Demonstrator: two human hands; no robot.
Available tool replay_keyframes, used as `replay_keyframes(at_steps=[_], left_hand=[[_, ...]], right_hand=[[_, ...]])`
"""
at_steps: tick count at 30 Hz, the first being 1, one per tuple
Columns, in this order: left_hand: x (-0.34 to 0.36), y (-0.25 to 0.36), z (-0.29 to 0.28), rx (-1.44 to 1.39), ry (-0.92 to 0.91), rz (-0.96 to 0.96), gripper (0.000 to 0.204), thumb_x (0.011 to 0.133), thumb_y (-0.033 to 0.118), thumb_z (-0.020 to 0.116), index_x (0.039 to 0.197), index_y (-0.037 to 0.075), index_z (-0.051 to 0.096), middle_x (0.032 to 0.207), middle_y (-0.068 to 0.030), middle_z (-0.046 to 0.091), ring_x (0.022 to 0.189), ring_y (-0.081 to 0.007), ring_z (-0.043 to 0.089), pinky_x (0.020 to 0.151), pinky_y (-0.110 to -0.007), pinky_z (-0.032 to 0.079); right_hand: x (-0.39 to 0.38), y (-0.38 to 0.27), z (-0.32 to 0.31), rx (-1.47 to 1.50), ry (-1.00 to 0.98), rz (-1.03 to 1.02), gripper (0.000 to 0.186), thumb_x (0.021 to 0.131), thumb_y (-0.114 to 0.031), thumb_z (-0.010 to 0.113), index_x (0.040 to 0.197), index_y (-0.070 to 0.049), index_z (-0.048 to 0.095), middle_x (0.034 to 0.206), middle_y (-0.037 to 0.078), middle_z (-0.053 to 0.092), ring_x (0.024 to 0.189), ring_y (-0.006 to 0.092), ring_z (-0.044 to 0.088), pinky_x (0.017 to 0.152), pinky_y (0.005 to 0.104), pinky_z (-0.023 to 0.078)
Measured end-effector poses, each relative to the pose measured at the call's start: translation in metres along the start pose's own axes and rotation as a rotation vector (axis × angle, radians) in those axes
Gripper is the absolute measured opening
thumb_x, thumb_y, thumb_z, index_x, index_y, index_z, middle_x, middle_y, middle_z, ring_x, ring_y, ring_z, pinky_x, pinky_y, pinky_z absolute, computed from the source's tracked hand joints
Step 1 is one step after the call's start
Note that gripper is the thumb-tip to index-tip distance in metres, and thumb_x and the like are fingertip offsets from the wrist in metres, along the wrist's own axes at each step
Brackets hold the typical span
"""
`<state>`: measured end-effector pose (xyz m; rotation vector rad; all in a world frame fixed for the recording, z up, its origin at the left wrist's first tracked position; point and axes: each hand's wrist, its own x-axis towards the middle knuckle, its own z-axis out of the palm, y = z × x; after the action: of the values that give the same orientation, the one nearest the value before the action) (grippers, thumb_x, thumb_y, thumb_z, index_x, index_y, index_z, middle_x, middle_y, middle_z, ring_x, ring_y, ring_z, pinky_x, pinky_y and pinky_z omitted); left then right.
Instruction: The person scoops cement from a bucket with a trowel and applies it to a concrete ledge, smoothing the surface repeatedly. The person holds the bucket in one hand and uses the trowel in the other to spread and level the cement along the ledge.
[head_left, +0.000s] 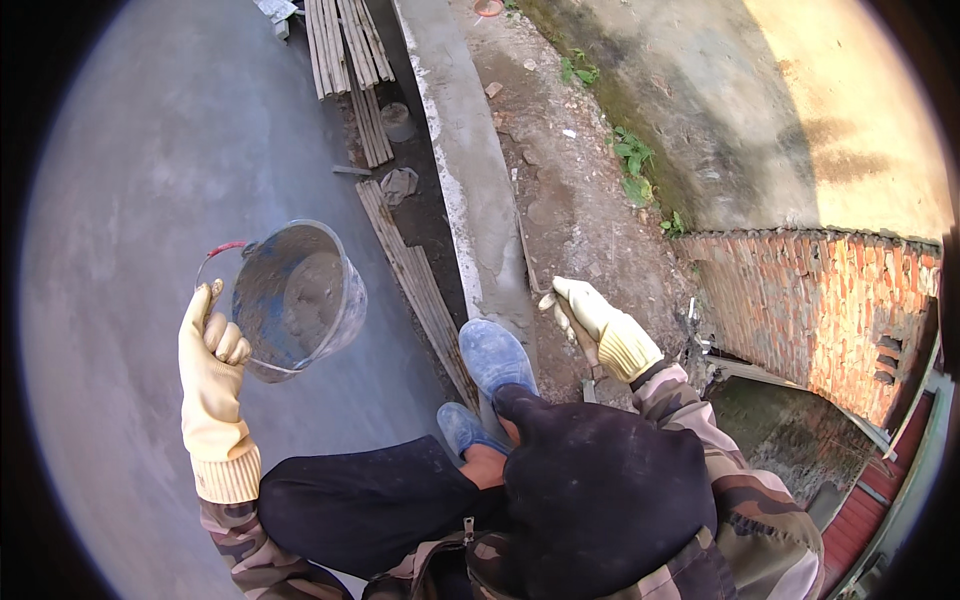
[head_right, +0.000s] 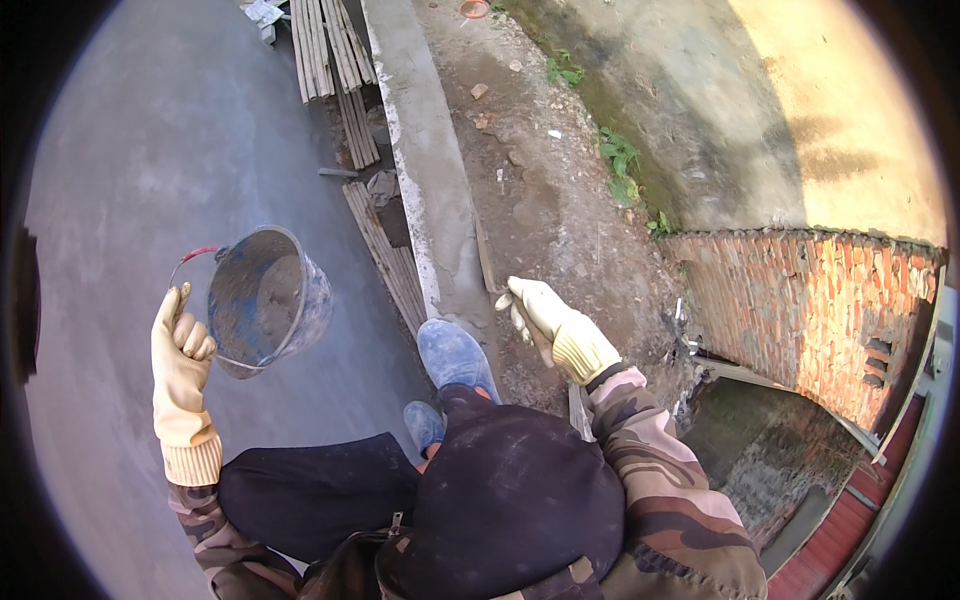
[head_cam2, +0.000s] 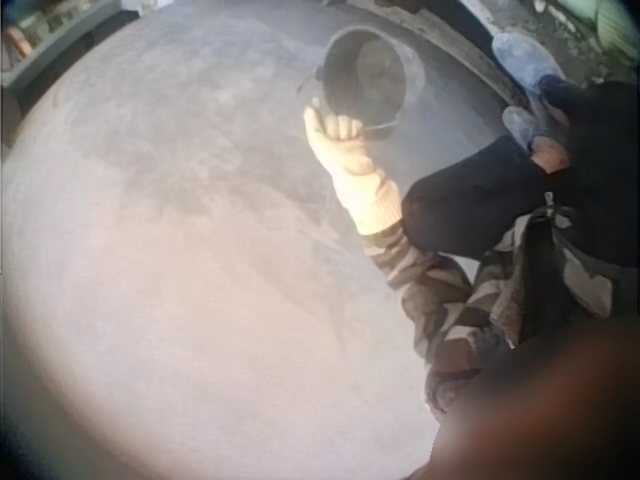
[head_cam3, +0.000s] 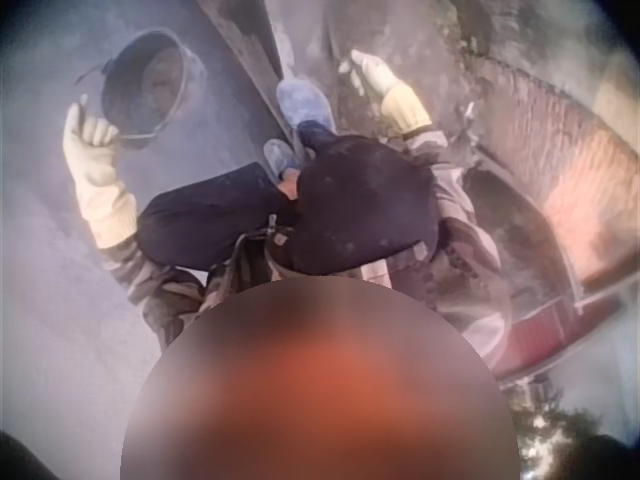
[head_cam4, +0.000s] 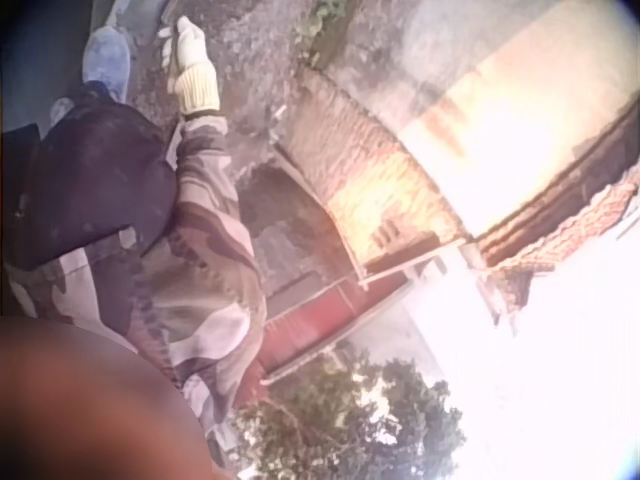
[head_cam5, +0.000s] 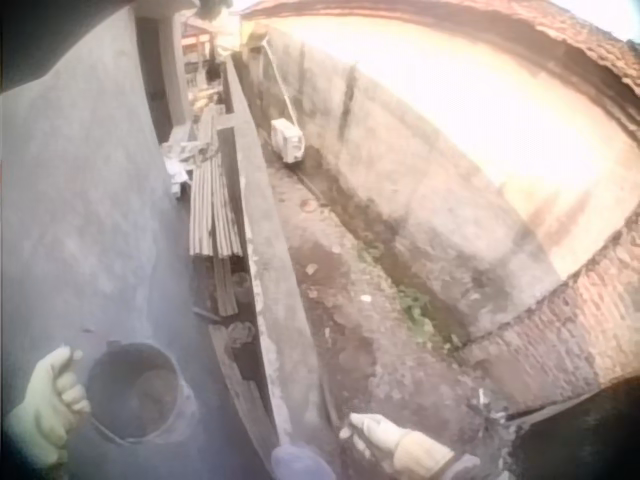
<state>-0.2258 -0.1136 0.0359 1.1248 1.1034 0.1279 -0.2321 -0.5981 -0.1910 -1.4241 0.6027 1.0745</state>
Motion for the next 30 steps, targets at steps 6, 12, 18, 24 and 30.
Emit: replay_keyframes(at_steps=[6,12,18,24,30], left_hand=[[0.003,-0.001,-0.003,-0.024,0.007,-0.001,0.023,0.111,0.031,0.066,0.114,0.009,0.071,0.060,0.0077,0.018,0.051,-0.0075,0.017,0.049,-0.027,0.018],[0.008,-0.002,-0.005,-0.021,-0.008,-0.003,0.022,0.111,0.031,0.067,0.114,0.009,0.071,0.060,0.0079,0.018,0.050,-0.0071,0.016,0.049,-0.028,0.017],[0.004,-0.003,-0.003,0.021,0.012,0.019,0.021,0.111,0.030,0.066,0.114,0.010,0.071,0.061,0.0080,0.019,0.051,-0.0068,0.016,0.048,-0.027,0.018],[0.006,-0.003,-0.003,0.044,0.031,0.011,0.022,0.111,0.031,0.065,0.116,0.010,0.071,0.061,0.0083,0.019,0.050,-0.0067,0.016,0.048,-0.027,0.018],[0.007,-0.002,-0.001,0.026,0.012,-0.005,0.021,0.111,0.031,0.066,0.116,0.011,0.070,0.061,0.0086,0.018,0.051,-0.0066,0.017,0.049,-0.027,0.018]], right_hand=[[-0.026,0.014,-0.032,-0.278,0.023,0.163,0.056,0.118,-0.046,0.043,0.099,-0.003,0.074,0.057,0.004,0.057,0.046,0.0153,0.052,0.045,0.0319,0.042],[0.014,-0.044,-0.029,0.118,0.030,-0.058,0.055,0.119,-0.045,0.041,0.096,-0.006,0.072,0.057,-0.002,0.051,0.045,0.0113,0.045,0.042,0.0272,0.040],[0.036,-0.054,-0.004,0.105,0.000,0.021,0.055,0.118,-0.048,0.037,0.098,-0.007,0.067,0.056,-0.004,0.051,0.040,0.0137,0.039,0.041,0.0298,0.036],[-0.058,0.040,0.012,0.175,-0.034,0.374,0.056,0.118,-0.051,0.035,0.100,-0.009,0.068,0.059,0.000,0.049,0.043,0.0134,0.039,0.042,0.0351,0.038],[-0.029,0.024,0.006,0.515,-0.151,0.451,0.059,0.117,-0.052,0.035,0.108,-0.006,0.069,0.059,-0.006,0.047,0.046,0.0115,0.041,0.044,0.0307,0.036]])
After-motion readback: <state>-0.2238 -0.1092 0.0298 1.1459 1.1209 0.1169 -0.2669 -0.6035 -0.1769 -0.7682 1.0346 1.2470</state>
